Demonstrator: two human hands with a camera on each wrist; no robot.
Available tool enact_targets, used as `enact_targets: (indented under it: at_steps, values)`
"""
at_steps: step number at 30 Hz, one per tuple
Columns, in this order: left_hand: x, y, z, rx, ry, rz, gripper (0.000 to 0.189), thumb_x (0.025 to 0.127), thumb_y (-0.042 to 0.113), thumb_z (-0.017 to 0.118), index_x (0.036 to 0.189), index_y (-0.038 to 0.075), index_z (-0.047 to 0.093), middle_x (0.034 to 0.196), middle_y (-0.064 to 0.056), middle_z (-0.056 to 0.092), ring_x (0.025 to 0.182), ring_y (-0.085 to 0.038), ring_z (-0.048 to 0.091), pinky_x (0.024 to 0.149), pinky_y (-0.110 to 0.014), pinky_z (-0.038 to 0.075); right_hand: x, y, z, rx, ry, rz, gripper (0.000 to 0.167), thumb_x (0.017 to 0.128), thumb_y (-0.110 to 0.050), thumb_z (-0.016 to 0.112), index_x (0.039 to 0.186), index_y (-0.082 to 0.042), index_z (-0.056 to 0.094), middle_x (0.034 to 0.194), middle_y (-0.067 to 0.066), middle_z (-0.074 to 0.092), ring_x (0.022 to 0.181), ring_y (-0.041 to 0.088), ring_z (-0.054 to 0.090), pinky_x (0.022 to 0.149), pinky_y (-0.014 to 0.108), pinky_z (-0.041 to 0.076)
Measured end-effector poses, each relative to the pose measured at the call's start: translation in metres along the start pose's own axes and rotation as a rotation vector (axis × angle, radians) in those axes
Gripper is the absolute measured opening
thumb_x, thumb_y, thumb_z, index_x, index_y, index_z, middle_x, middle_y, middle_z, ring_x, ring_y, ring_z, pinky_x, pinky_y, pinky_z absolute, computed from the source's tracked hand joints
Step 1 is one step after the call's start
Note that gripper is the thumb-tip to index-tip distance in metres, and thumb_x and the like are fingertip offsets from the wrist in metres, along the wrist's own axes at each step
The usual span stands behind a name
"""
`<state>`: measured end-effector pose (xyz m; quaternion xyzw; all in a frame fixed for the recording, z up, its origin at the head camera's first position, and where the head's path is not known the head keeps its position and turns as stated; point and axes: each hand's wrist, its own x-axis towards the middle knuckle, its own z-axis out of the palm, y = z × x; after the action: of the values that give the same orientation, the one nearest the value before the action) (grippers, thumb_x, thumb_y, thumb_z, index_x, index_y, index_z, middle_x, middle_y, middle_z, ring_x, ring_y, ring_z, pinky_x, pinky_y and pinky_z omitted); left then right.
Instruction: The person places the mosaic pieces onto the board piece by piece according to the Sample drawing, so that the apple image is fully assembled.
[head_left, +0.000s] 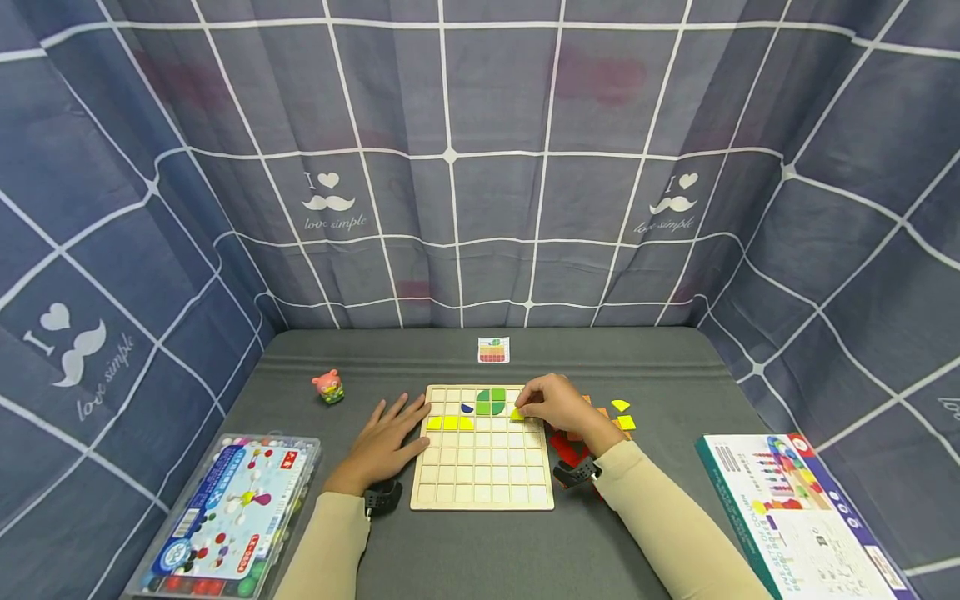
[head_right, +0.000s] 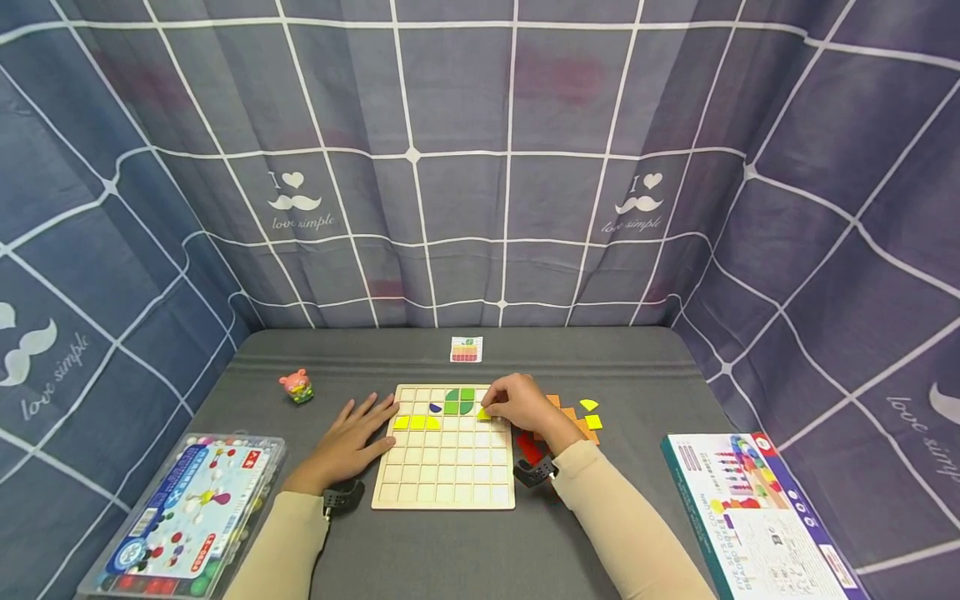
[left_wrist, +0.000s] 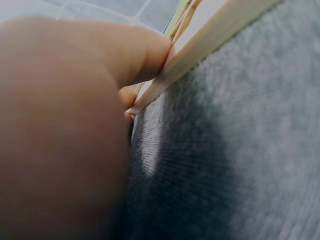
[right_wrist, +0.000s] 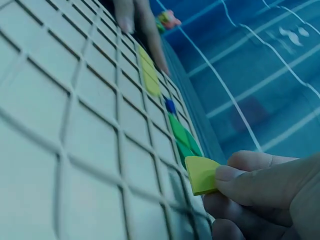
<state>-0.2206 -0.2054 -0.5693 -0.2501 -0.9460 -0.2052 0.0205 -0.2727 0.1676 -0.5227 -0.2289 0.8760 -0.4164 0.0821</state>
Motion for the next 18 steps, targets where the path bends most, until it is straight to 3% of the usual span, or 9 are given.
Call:
enact_targets:
  at_steps: [10, 18]
  values:
    - [-0.001, 0.0, 0.002, -0.009, 0.057, 0.034, 0.065, 0.106, 0.044, 0.06, 0.161, 0.012, 0.048, 0.165, -0.009, 0.041, 0.153, -0.04, 0.029, 0.123, -0.065, 0.01, 0.019, -0.022, 0.035, 0.03, -0.037, -0.03, 0.003, 0.092, -0.006, 0.082, 0.095, -0.006, 0.08, 0.083, -0.009, 0.071, 0.072, 0.014, 0.068, 0.062, 0.029, 0.058]
    - [0.0, 0.001, -0.001, -0.009, 0.025, 0.018, 0.066, 0.106, 0.046, 0.06, 0.163, 0.015, 0.045, 0.167, -0.005, 0.037, 0.155, -0.035, 0.025, 0.125, -0.061, 0.007, 0.027, -0.031, 0.049, -0.01, -0.014, -0.023, 0.008, 0.091, -0.004, 0.083, 0.087, -0.01, 0.081, 0.078, -0.01, 0.069, 0.071, 0.01, 0.064, 0.062, 0.025, 0.054]
